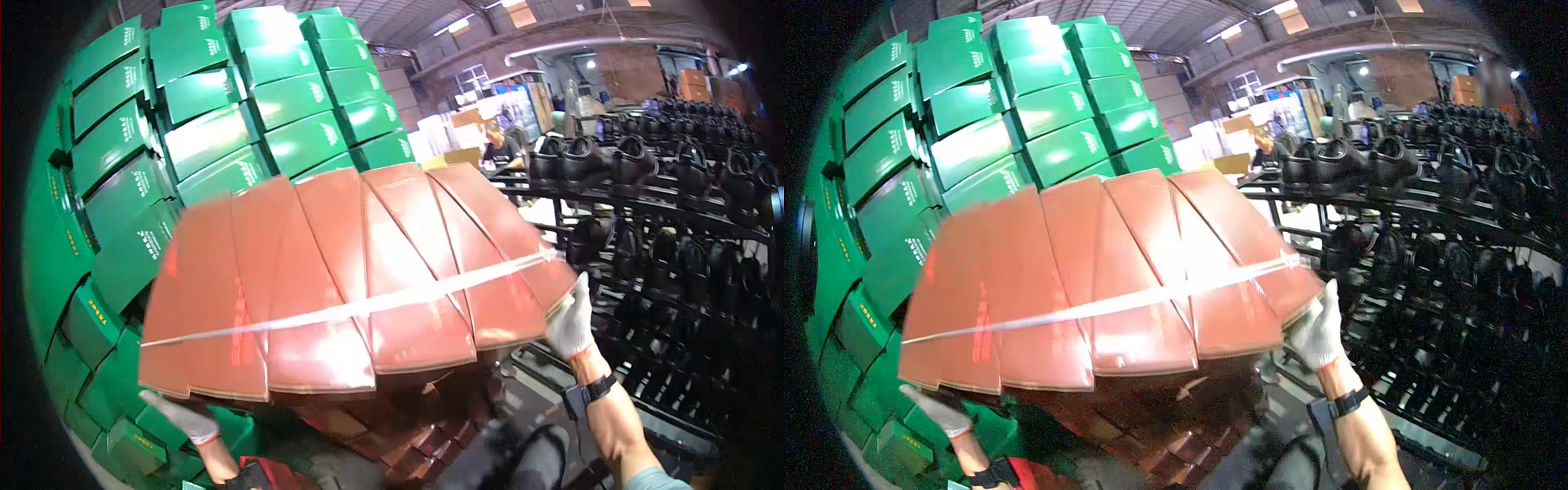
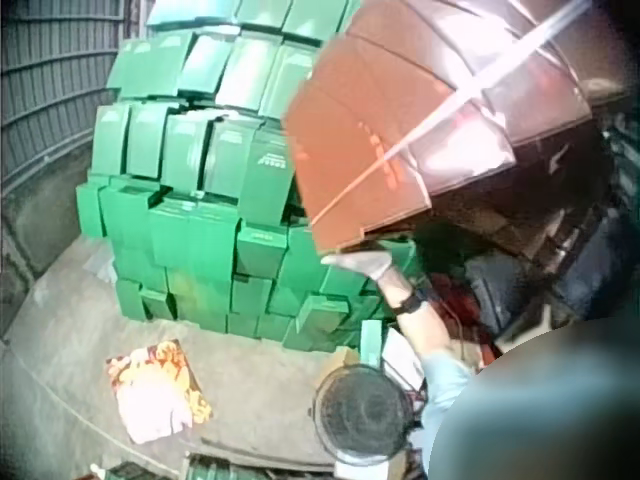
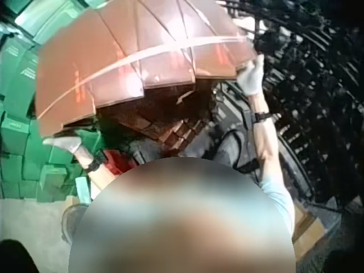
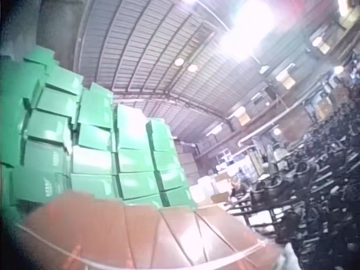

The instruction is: The recorder assembles a large cardboard carton, tapes it shut, and then packs individual shoe boxes into it after placing shoes and paper inside them.

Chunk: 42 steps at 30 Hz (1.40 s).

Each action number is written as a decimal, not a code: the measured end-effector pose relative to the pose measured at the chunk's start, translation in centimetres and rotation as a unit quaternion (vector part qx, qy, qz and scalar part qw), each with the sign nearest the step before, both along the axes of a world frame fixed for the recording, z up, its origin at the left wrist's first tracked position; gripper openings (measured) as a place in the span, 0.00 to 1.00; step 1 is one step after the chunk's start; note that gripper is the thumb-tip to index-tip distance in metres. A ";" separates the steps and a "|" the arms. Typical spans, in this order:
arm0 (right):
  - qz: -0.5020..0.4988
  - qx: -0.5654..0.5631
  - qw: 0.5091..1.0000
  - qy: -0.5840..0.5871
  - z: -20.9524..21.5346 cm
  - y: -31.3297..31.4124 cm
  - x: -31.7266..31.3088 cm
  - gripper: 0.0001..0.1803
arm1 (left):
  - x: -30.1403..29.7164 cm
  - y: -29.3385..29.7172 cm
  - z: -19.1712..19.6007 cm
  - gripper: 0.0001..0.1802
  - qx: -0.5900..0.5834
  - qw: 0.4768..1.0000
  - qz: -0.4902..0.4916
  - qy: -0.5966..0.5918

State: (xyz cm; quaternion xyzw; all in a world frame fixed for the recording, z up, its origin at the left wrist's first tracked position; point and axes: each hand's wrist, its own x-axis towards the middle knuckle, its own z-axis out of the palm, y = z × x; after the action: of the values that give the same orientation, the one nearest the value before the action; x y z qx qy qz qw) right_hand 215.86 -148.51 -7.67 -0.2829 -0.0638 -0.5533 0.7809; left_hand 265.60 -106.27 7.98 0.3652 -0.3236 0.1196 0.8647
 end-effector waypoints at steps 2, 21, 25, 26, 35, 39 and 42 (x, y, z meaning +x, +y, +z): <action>0.006 -0.033 0.990 0.136 -6.0 1.9 -2.7 0.50 | 8.0 6.0 -2.3 0.51 -0.061 0.993 -0.083 -0.049; -0.300 0.083 0.789 0.529 -28.2 17.1 -3.8 0.33 | -23.3 -17.9 -31.5 0.27 0.523 0.558 -0.028 -0.644; -0.367 -0.162 0.657 0.638 -19.4 15.6 -4.7 0.33 | -24.7 -20.8 -34.3 0.27 0.525 0.629 -0.107 -0.563; -0.355 -0.206 0.648 0.642 -19.2 15.0 -3.9 0.33 | -25.2 -21.0 -34.4 0.27 0.511 0.633 -0.100 -0.573; -0.235 -0.366 0.422 0.795 -21.0 10.0 4.1 0.17 | -29.3 -26.0 -31.5 0.18 0.556 0.569 -0.096 -0.598; -0.272 -0.235 0.512 0.780 -24.9 5.5 1.4 0.15 | -29.1 -28.1 -33.5 0.25 0.535 0.560 -0.138 -0.618; -0.208 -0.194 0.561 0.778 -25.8 0.7 -1.8 0.15 | -28.4 -27.6 -34.6 0.32 0.562 0.544 -0.156 -0.603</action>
State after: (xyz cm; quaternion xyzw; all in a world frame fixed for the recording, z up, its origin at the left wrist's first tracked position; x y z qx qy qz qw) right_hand 214.08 -147.81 -33.42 -0.7536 0.5230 -0.2407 0.3172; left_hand 237.16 -133.88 -26.64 0.5623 -0.8216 -0.0320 0.0887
